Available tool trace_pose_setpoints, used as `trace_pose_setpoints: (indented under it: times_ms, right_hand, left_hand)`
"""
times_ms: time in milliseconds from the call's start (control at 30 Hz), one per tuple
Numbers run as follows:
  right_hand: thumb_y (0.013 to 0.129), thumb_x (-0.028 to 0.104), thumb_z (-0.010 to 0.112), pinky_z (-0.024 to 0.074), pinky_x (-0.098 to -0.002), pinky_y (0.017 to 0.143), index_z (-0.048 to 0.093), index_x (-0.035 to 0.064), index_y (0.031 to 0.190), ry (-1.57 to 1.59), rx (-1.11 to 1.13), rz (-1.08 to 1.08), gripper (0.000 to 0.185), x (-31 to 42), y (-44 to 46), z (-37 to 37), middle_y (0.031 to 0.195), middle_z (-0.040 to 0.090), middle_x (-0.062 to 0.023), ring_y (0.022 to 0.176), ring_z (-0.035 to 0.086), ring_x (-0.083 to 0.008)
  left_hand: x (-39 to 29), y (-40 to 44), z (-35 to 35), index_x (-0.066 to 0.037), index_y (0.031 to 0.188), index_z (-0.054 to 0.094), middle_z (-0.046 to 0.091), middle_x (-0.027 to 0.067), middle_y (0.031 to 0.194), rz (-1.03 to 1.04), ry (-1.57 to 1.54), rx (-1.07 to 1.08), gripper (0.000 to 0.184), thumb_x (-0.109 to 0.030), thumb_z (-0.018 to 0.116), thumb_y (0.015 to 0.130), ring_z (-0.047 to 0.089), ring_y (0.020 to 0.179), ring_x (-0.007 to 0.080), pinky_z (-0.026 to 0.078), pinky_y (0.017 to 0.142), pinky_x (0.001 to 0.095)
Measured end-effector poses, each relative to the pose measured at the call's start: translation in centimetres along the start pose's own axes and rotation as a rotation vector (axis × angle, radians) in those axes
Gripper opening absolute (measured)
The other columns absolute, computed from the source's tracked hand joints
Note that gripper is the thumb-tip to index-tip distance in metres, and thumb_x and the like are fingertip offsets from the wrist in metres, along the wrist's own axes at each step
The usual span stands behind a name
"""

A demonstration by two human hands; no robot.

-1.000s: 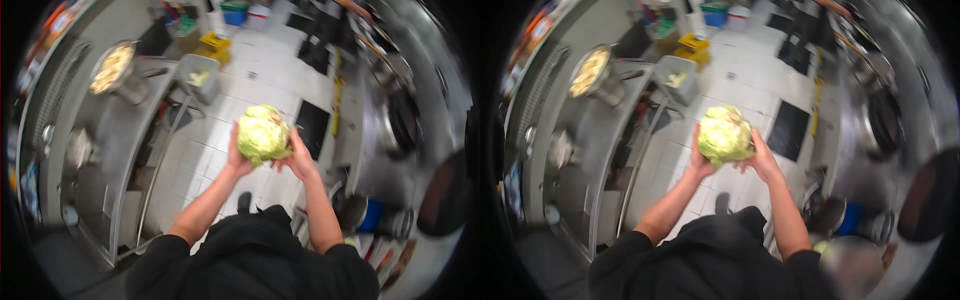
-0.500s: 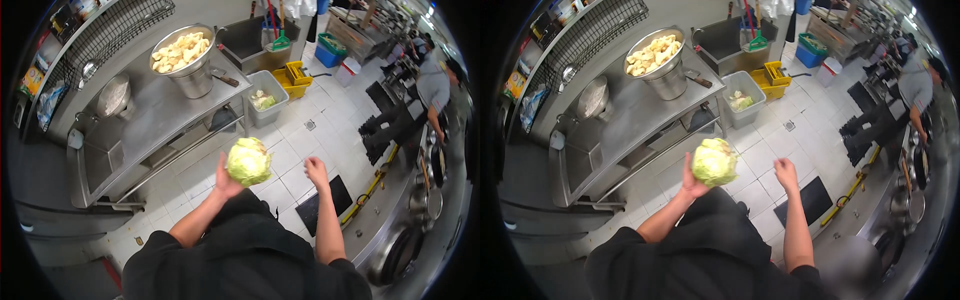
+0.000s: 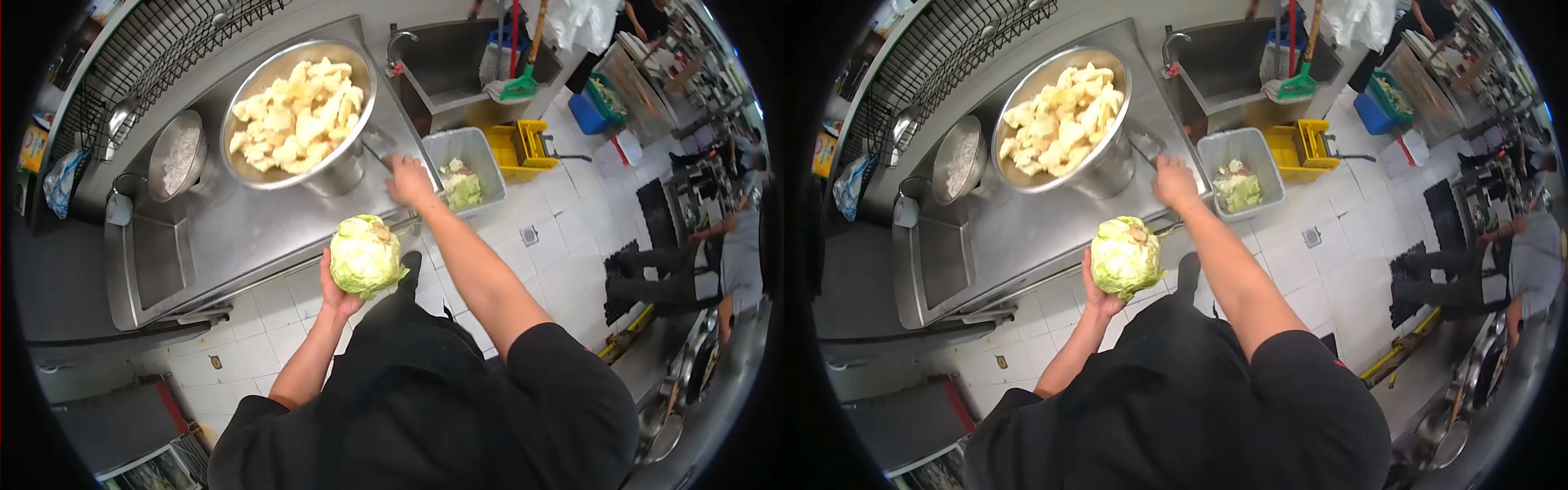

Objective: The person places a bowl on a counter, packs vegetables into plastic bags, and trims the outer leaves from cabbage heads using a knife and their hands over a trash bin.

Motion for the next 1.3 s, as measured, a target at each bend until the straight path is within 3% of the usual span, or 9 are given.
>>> trace_pose_setpoints:
  times_ms: [233,367,633,700,833,1000,1067,1167,1300]
  right_hand:
    - [0.083,-0.001,0.058,0.057,-0.0479,0.086,0.059,-0.0086,0.112,-0.068,-0.049,-0.368,0.03,-3.8,7.7,11.6,0.106,0.068,-0.0293,0.096,0.071,-0.0396]
    - [0.086,0.014,0.066,0.0542,-0.051,0.088,0.053,-0.0098,0.116,0.372,0.186,0.038,0.041,-3.8,7.3,-0.2,0.115,0.063,-0.036,0.107,0.064,-0.0483]
    - [0.096,0.027,0.06,0.051,-0.057,0.084,0.047,-0.006,0.108,0.464,0.207,0.037,0.037,-20.9,2.1,-13.8,0.099,0.064,-0.0366,0.097,0.065,-0.0517]
    - [0.1,0.029,0.059,0.0508,-0.0581,0.079,0.046,-0.0054,0.108,0.354,0.131,-0.111,0.037,-26.5,1.0,-14.0,0.096,0.065,-0.0359,0.091,0.065,-0.053]
    - [0.102,0.031,0.059,0.051,-0.0578,0.077,0.048,-0.0028,0.118,0.401,0.115,-0.106,0.039,-30.5,-3.5,-19.0,0.094,0.065,-0.0345,0.092,0.064,-0.054]
    - [0.105,0.03,0.057,0.0477,-0.0578,0.059,0.049,0.0007,0.111,0.578,-0.136,0.077,0.03,-29.9,-7.4,-21.6,0.073,0.064,-0.0303,0.07,0.063,-0.0536]
    - [0.105,0.032,0.058,0.0481,-0.0556,0.058,0.053,0.0011,0.111,0.64,0.007,0.255,0.032,-30.3,-8.1,-19.8,0.073,0.064,-0.0298,0.07,0.064,-0.0527]
    - [0.105,0.03,0.059,0.0485,-0.0517,0.057,0.054,-0.0012,0.11,0.599,0.012,0.195,0.032,-28.8,-7.2,-21.4,0.074,0.066,-0.0267,0.068,0.066,-0.0486]
    - [0.103,0.017,0.062,0.0486,-0.0393,0.054,0.055,-0.0015,0.11,0.755,-0.204,0.026,0.02,-23.6,-5.4,-30.5,0.073,0.065,-0.013,0.059,0.064,-0.0216]
  left_hand:
    - [-1.9,7.7,4.9,-0.014,0.154,0.044,0.052,0.0138,0.153,0.054,0.158,0.002,0.078,-0.07,0.041,0.1,0.054,0.136,0.038,0.045,0.112,0.0597]
    - [-0.3,12.3,6.4,-0.016,0.153,0.046,0.055,0.0096,0.149,0.031,0.073,-0.171,0.079,-0.073,0.039,0.099,0.057,0.13,0.0354,0.049,0.107,0.0563]
    - [5.8,18.7,15.0,-0.014,0.156,0.04,0.05,0.0108,0.152,0.232,0.167,0.035,0.094,-0.083,0.045,0.091,0.054,0.133,0.0333,0.049,0.107,0.0537]
    - [8.2,19.5,19.4,-0.014,0.156,0.039,0.05,0.0109,0.152,0.187,0.203,0.189,0.094,-0.081,0.048,0.092,0.054,0.133,0.0337,0.049,0.108,0.0543]
    - [11.2,25.0,18.3,-0.013,0.154,0.044,0.054,0.0109,0.151,0.252,0.043,0.013,0.076,-0.064,0.052,0.098,0.057,0.133,0.0331,0.047,0.111,0.0534]
    - [12.7,30.3,19.2,-0.011,0.157,0.038,0.053,0.0131,0.153,0.24,0.162,0.058,0.073,-0.056,0.052,0.101,0.051,0.141,0.0323,0.042,0.116,0.0528]
    - [12.2,32.8,15.8,-0.01,0.148,0.048,0.059,0.0097,0.145,0.273,0.195,-0.09,0.06,-0.047,0.058,0.102,0.06,0.128,0.0264,0.049,0.109,0.0483]
    - [11.3,34.6,20.0,-0.009,0.148,0.044,0.06,0.0081,0.14,0.396,0.324,-0.179,0.064,-0.043,0.067,0.098,0.061,0.126,0.026,0.053,0.105,0.0477]
    - [10.4,35.3,23.5,-0.005,0.15,0.033,0.055,0.0125,0.138,0.472,0.347,-0.192,0.079,-0.035,0.077,0.092,0.06,0.126,0.0259,0.053,0.104,0.0437]
Point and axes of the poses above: each hand's wrist, its own y-axis towards the middle knuckle, its own z-axis out of the palm, x = y × z, the point moved 5 cm from there along y, towards the middle knuckle
